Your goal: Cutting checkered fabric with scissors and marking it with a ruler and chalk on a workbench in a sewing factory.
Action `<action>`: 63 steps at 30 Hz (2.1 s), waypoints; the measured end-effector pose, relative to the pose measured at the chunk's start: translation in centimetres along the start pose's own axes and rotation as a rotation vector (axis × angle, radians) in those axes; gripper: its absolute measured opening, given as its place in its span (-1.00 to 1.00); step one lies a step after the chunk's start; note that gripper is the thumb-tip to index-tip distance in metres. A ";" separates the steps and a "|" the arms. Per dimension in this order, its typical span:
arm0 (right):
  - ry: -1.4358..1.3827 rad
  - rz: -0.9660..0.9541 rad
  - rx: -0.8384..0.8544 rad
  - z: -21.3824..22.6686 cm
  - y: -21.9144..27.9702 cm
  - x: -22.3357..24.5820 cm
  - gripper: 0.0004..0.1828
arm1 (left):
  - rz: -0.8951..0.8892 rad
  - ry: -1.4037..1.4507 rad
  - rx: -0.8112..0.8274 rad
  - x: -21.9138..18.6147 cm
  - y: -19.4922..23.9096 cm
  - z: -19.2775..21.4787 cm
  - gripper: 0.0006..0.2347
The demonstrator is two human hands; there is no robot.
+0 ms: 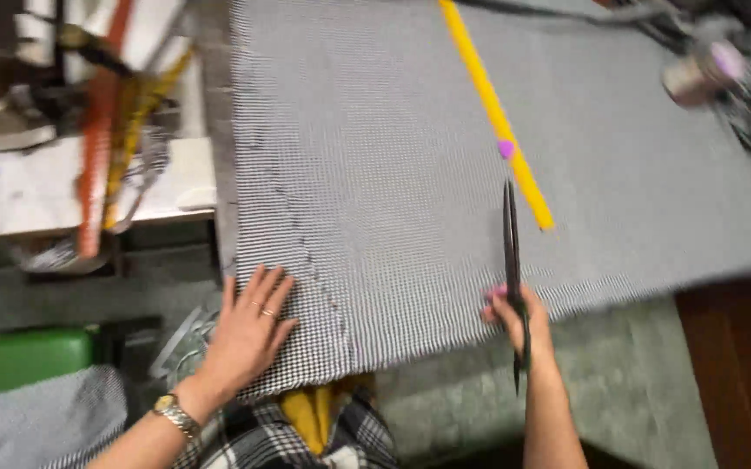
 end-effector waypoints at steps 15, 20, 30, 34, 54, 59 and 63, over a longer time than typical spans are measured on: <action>-0.052 -0.042 -0.206 3.0 -0.2 0.1 -0.75 | -0.197 0.016 0.275 -8.0 -6.0 -6.6 -0.51; -0.104 -0.028 -0.159 0.8 1.2 3.5 -0.74 | -0.233 0.129 0.283 -9.8 -7.3 -6.3 -0.54; -0.101 -0.030 -0.057 -2.0 -0.6 3.1 -0.76 | -0.328 -0.028 0.324 -9.0 -4.4 -10.4 -0.45; -0.019 -0.071 -0.067 -1.9 2.1 3.0 -0.77 | -0.348 -0.028 0.265 -7.6 -2.2 -8.1 -0.44; 0.090 -0.135 0.015 -11.1 10.0 4.1 -0.89 | 0.028 0.214 -0.114 2.1 2.4 4.0 -0.63; 0.104 -0.155 0.006 -12.9 9.5 4.9 -0.88 | 0.055 0.135 -0.050 2.7 2.2 2.9 -0.50; 0.142 -0.183 -0.001 -13.3 9.5 4.7 -0.89 | 0.071 0.022 0.009 3.2 1.6 0.8 -0.36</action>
Point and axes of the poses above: each hand's wrist, its own y-axis away from the middle knuckle, its own z-axis out of the back of the hand, x = y × z, the point moved 9 cm from there along -y, towards the middle knuckle, and after that the axes turned 11 degrees about -x, right-handed, at the moved point
